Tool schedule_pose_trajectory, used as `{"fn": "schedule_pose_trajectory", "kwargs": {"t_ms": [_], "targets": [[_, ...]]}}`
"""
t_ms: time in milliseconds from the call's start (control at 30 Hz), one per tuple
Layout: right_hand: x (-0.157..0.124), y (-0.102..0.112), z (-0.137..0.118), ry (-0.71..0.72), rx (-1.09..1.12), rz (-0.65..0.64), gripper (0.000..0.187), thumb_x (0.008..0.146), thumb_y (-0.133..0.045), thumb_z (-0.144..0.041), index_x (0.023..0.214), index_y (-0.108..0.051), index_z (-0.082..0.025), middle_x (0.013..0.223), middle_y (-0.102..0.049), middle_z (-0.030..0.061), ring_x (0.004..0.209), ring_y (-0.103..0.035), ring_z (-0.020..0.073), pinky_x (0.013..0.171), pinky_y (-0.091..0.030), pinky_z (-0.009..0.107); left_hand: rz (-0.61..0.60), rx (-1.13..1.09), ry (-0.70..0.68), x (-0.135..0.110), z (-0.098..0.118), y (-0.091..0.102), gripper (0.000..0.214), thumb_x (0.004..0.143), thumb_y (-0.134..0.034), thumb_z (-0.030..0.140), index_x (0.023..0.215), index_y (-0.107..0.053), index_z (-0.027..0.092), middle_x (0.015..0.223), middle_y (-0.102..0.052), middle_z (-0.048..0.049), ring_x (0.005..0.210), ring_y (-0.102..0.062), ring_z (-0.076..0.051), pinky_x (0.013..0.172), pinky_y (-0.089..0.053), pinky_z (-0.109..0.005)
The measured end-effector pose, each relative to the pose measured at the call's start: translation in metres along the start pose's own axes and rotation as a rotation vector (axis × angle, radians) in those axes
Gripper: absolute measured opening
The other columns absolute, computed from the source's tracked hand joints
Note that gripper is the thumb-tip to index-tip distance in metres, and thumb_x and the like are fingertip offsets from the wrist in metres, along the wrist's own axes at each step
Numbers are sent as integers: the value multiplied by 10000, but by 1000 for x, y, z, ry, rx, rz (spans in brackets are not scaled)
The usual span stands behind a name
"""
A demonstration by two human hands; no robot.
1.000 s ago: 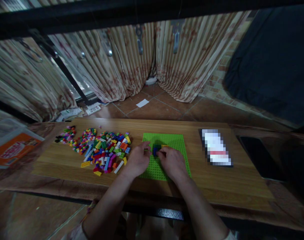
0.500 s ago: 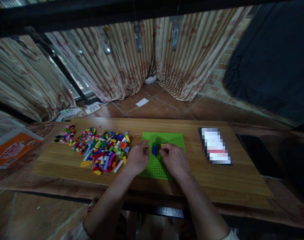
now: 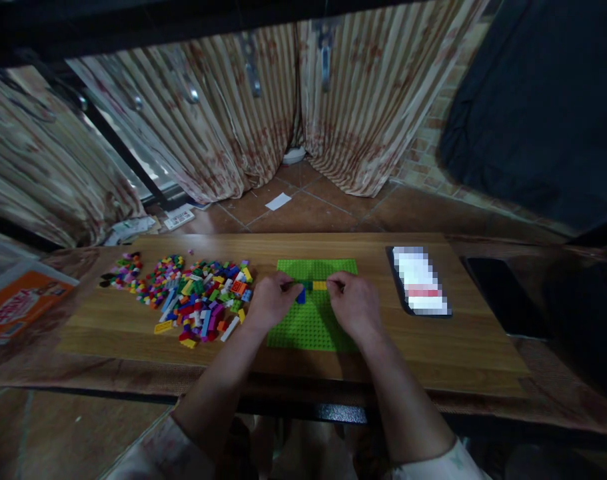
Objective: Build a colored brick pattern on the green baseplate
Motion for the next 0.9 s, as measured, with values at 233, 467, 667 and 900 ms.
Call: {"fn": "schedule_pose_trajectory", "kwargs": {"t_ms": [233, 467, 667, 900], "targets": [[0, 7, 5, -4, 20, 44, 213, 831, -531, -289, 825, -732, -215, 801, -737, 52, 719, -648, 199, 675, -437, 314, 26, 44, -10, 4, -5, -6, 299, 751, -722, 404, 919, -694, 159, 876, -729, -65, 828, -669, -187, 718, -472, -264], [-2, 6, 4, 17, 6, 34, 220, 837, -515, -275, 806, -727, -221, 788, -733, 52, 717, -644, 196, 668, -436, 307, 44, 145, -6, 6, -9, -4, 389, 714, -739, 520, 892, -687, 178, 859, -724, -63, 830, -671, -201, 698, -461, -265], [-3, 4, 2, 20, -5, 26, 221, 842, -517, -269, 807, -731, -224, 792, -735, 48, 708, -639, 188, 664, -432, 299, 58, 300, 18, -3, -6, -1, 451, 766, -651, 612, 941, -683, 198, 869, -726, -91, 887, -681, -241, 732, -480, -292], [-6, -6, -7, 60, 36, -91, 227, 853, -516, -259, 831, -736, -209, 820, -741, 55, 750, -655, 197, 696, -440, 301, -14, 430, -41, -11, 0, -5, 427, 871, -523, 579, 936, -702, 198, 877, -721, -110, 902, -687, -265, 736, -497, -309]]}}
Point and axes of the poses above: each hand's wrist, its own x-axis towards the middle knuckle, its own y-axis out of the back of the hand, z = x × y, the point moved 1 cm from there along x, towards the middle knuckle
